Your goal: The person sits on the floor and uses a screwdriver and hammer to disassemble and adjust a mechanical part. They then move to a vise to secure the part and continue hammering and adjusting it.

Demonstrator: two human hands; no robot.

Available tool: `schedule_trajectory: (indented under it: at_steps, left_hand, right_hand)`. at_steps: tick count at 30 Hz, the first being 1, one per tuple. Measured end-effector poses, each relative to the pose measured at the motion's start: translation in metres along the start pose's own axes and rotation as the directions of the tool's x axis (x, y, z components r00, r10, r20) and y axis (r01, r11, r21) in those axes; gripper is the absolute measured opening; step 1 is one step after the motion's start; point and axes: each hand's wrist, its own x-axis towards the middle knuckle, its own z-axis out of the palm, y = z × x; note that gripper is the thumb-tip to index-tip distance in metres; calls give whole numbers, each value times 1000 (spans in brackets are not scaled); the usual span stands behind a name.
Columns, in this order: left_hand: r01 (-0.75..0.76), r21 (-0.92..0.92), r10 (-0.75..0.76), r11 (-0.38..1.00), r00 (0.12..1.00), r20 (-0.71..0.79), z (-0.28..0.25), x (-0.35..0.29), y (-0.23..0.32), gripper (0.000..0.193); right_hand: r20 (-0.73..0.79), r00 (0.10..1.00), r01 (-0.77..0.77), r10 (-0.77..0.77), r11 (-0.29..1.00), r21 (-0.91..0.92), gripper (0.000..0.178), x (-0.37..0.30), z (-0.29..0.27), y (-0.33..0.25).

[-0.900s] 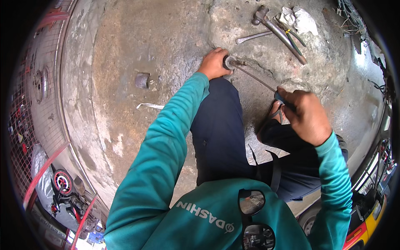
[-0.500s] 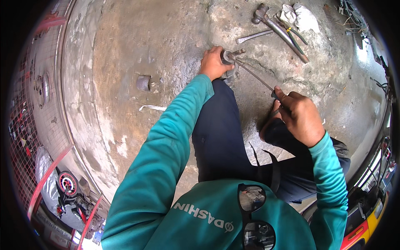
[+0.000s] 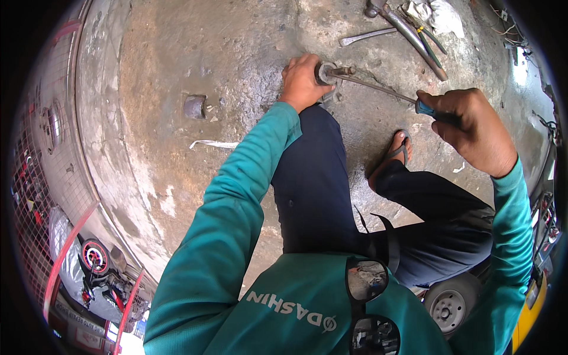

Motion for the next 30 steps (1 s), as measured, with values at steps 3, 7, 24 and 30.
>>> schedule_trajectory:
  at_steps: [3, 7, 24, 30]
  left_hand:
    - [2, 0, -2, 1000, 1000, 5, -1, 3, 1, 75]
    - [-10, 1, 10, 1000, 1000, -14, 1, 6, 1, 75]
    - [58, -49, -64, 997, 990, -125, 5, 4, 2, 77]
    - [138, -92, -143, 986, 989, -48, -1, 16, 7, 85]
  right_hand:
    - [-29, 996, 88, -89, 996, -23, 44, -9, 8, 36]
    - [-49, 994, 95, -94, 995, 16, 45, -19, 24, 44]
    - [-206, 978, 26, -32, 999, -30, 56, -56, 104, 45]
    - [-195, 979, 11, -52, 978, -207, 58, -48, 79, 29]
